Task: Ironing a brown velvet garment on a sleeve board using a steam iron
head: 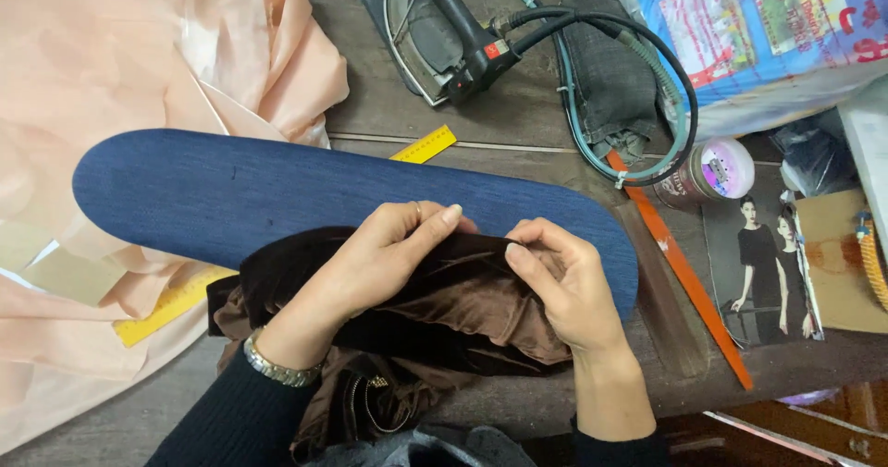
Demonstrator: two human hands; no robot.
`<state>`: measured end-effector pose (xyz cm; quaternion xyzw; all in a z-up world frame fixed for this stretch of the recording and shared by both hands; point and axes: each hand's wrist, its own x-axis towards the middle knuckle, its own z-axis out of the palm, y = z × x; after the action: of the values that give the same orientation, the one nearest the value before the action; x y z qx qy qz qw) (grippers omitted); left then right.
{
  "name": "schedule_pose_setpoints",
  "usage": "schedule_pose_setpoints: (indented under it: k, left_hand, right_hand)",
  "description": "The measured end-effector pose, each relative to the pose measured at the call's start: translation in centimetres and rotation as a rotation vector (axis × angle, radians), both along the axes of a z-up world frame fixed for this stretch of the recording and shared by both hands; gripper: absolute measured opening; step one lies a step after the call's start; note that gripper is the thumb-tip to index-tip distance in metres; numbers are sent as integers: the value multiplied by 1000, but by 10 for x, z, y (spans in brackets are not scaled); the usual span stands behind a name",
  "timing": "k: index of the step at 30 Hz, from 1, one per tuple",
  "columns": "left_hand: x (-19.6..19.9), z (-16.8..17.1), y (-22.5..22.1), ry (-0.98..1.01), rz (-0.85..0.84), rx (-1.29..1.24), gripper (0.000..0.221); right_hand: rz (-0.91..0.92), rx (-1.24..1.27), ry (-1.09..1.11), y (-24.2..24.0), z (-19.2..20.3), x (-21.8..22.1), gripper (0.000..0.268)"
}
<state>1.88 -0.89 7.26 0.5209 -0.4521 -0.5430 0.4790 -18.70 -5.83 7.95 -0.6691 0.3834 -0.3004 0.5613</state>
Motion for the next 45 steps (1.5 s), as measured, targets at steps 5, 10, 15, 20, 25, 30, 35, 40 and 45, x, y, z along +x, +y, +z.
schedule_pose_setpoints:
  k: [5, 10, 15, 20, 25, 30, 35, 40, 45]
  left_hand:
    - [0, -22, 7, 30, -50, 3, 23]
    - [-6, -35, 9, 201, 125, 112, 44]
    - [-51, -36, 9, 419, 338, 216, 58]
    - [-74, -43, 18, 465, 445, 346, 54]
    - [-67, -41, 25, 486, 449, 438, 46]
    - [-61, -53, 22, 527, 435, 453, 48]
    - [-68, -95, 11, 808, 502, 469, 45]
    - [-62, -65, 12, 609, 408, 359, 43]
    - [-59, -103, 1, 571, 366, 321, 45]
  right_hand:
    - [20, 7, -79, 8, 8, -2, 13]
    - [-38, -62, -125, 14, 8, 4, 21]
    - [-107, -487, 58, 49, -5, 51, 33]
    - [-159, -810, 202, 22, -20, 60, 50]
    - [23, -1221, 40, 61, -26, 75, 28]
    - [-62, -1047, 158, 35, -23, 72, 39]
    - [-32, -1282, 86, 30, -39, 74, 14]
    - [40, -1296, 48, 54, -20, 83, 25]
    - [-74, -1180, 134, 13, -29, 82, 39]
